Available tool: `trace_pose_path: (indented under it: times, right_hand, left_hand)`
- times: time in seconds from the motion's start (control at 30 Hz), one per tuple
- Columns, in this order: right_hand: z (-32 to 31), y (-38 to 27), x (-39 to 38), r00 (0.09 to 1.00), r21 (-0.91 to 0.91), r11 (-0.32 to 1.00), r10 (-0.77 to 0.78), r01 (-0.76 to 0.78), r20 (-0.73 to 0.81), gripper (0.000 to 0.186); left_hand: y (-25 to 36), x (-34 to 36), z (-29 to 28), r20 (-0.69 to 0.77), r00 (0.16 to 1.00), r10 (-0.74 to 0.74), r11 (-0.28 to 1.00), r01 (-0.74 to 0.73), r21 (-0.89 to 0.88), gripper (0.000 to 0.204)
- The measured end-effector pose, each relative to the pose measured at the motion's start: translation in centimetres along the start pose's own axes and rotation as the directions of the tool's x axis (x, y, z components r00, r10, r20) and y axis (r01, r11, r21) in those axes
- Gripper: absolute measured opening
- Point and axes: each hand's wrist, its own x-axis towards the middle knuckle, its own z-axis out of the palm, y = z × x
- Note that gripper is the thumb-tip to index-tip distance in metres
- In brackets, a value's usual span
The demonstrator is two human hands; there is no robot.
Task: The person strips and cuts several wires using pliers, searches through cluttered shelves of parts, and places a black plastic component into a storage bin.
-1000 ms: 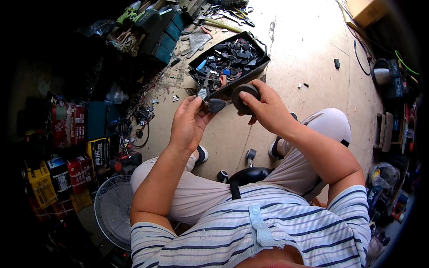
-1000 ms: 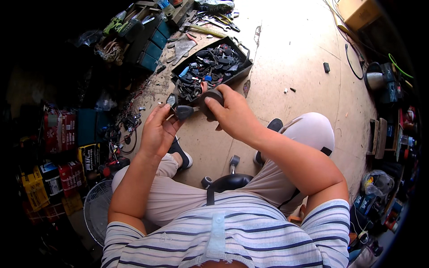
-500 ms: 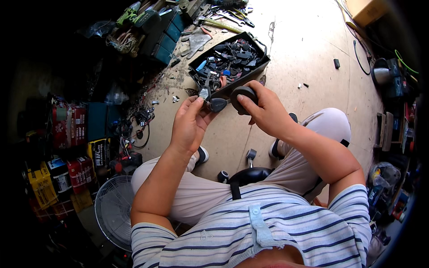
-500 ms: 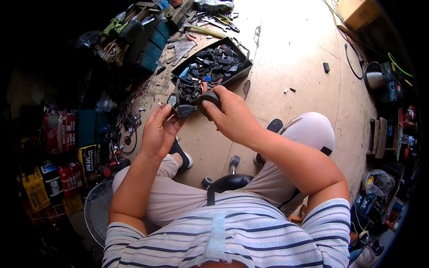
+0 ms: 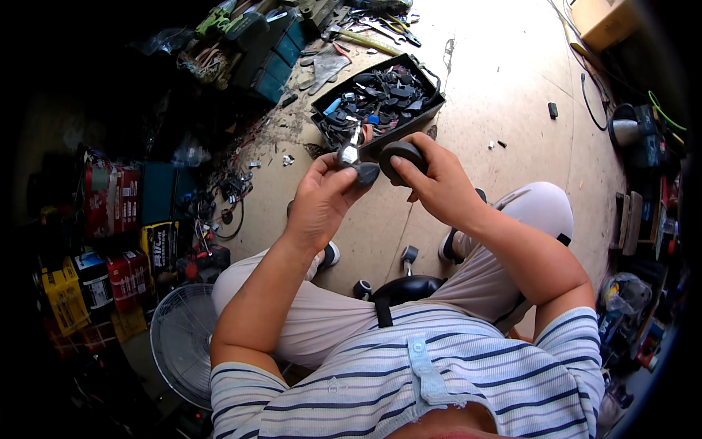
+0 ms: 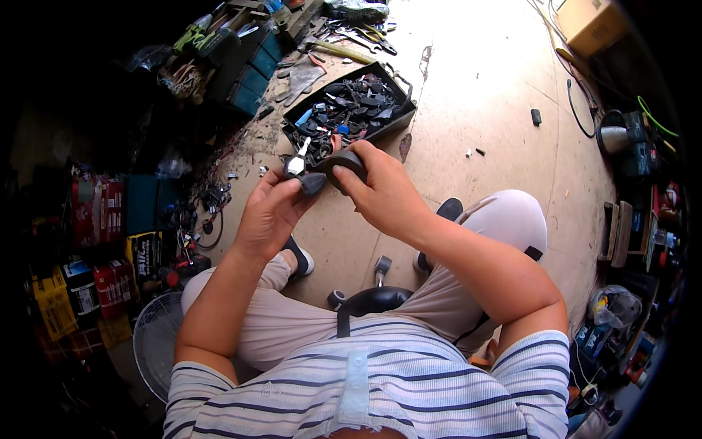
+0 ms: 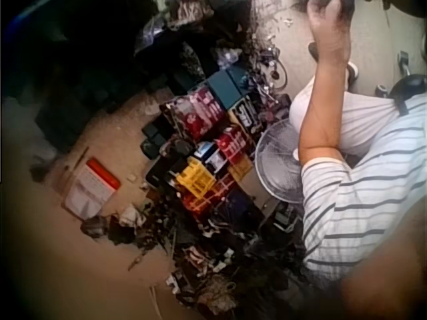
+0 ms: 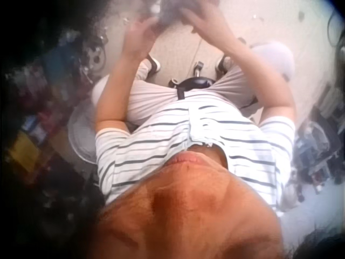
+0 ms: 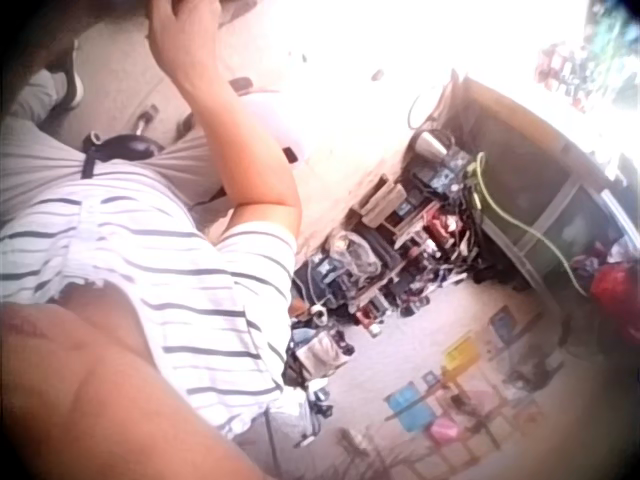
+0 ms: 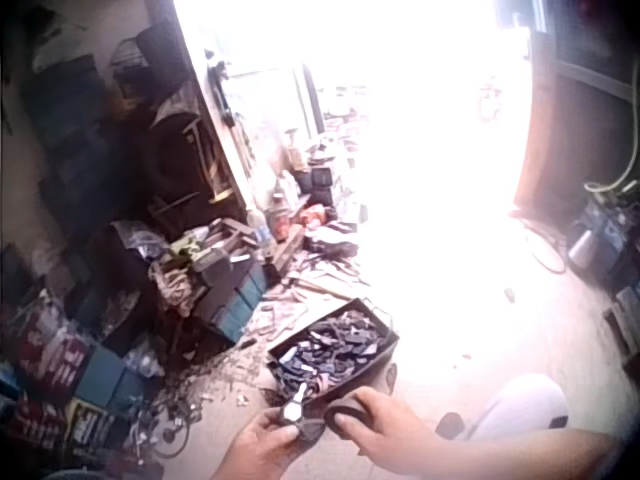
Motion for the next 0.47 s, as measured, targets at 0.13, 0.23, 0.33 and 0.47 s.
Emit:
trace_pose_path:
  times: [0.13,0.23,0.33,0.47]
  right_hand:
    - [0.1,-0.1,-0.1,1.000,-0.024,0.999,-0.028,0.028,0.003,0.019]
    - [0.2,-0.1,-0.1,0.999,-0.037,0.998,-0.050,0.050,0.005,0.019]
    - [0.3,0.5,-0.1,0.979,-0.099,0.974,-0.201,0.202,0.012,0.020]
    - [0.2,0.1,-0.2,0.984,-0.037,0.987,-0.154,0.158,0.089,0.021]
  left_hand:
    - [-1.0,0.4,-0.4,0.010,1.000,0.008,0.997,-0.009,0.071,0.030]
    - [-1.3,0.4,-0.2,0.005,1.000,0.010,1.000,-0.010,0.010,0.030]
    - [-1.8,0.6,-0.2,0.017,0.999,0.037,0.999,-0.037,0.011,0.032]
    - [-2.0,0.8,-0.5,0.011,1.000,-0.026,0.999,0.025,0.027,0.040]
